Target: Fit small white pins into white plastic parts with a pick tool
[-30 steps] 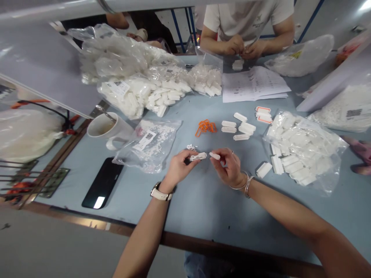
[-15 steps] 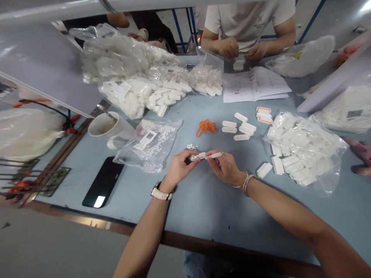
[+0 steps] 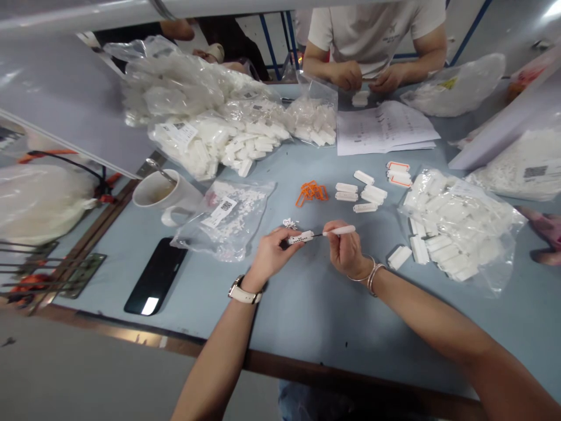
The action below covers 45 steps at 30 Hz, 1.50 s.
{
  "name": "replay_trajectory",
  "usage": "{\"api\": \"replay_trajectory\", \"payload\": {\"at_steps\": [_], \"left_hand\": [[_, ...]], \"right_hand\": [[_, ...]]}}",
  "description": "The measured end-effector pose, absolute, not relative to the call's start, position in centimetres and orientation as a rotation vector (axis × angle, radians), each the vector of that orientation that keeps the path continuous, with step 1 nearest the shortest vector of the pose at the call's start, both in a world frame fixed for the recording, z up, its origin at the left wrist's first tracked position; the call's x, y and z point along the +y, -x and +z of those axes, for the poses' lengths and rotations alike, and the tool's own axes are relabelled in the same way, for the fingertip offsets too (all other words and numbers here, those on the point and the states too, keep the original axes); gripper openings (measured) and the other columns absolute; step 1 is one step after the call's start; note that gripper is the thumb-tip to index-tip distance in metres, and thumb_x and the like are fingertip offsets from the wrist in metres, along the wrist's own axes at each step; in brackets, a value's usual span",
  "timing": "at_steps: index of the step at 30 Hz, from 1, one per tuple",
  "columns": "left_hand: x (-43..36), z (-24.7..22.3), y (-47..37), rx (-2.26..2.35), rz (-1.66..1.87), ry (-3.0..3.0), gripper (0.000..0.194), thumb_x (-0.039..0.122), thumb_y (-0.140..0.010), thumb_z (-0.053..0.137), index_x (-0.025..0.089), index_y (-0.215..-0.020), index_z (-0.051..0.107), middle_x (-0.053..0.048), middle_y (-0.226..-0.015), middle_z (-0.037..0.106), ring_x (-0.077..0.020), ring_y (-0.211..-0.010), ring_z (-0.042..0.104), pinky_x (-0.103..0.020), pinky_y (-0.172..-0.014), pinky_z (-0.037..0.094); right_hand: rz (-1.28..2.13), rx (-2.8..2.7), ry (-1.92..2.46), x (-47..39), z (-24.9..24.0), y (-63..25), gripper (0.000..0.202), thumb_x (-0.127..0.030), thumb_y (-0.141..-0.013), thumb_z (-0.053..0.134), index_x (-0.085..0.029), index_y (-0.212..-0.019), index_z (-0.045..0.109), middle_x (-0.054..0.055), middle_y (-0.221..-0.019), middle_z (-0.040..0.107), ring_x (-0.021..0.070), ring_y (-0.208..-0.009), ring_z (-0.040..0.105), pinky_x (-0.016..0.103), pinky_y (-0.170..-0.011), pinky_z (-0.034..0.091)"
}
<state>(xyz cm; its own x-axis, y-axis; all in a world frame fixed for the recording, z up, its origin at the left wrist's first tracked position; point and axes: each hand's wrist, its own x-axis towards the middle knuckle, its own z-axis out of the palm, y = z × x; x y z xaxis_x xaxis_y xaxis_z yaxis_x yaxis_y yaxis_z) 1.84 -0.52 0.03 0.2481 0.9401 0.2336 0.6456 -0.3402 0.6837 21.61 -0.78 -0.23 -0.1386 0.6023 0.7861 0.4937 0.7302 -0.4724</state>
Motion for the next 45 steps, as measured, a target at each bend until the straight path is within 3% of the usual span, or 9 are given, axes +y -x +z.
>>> {"api": "replay_trajectory", "payload": {"at_steps": [25, 45], "left_hand": [[-0.45, -0.22, -1.72, 1.421, 0.891, -2.087, 0.018, 0.034, -0.080, 0.067, 0.020, -0.092, 0.070, -0.004, -0.085, 0.072, -0.0131, -0.066, 0.062, -0.024, -0.059, 0.048], [-0.58, 0.20, -1.89, 1.425, 0.872, -2.021, 0.021, 0.036, -0.080, 0.067, 0.019, -0.091, 0.071, -0.006, -0.085, 0.073, -0.0152, -0.071, 0.064, -0.025, -0.059, 0.049]], "right_hand": [[0.109, -1.864, 0.852, -0.88, 0.00, -21.41, 0.013, -0.014, -0.095, 0.035, -0.019, -0.094, 0.046, 0.007, -0.078, 0.061, 0.0187, -0.072, 0.057, 0.032, -0.066, 0.048], [0.144, -2.025, 0.873, -1.03, 0.15, -21.07, 0.014, -0.022, -0.098, 0.033, -0.019, -0.094, 0.047, 0.006, -0.080, 0.063, 0.0178, -0.074, 0.058, 0.029, -0.066, 0.048]]}}
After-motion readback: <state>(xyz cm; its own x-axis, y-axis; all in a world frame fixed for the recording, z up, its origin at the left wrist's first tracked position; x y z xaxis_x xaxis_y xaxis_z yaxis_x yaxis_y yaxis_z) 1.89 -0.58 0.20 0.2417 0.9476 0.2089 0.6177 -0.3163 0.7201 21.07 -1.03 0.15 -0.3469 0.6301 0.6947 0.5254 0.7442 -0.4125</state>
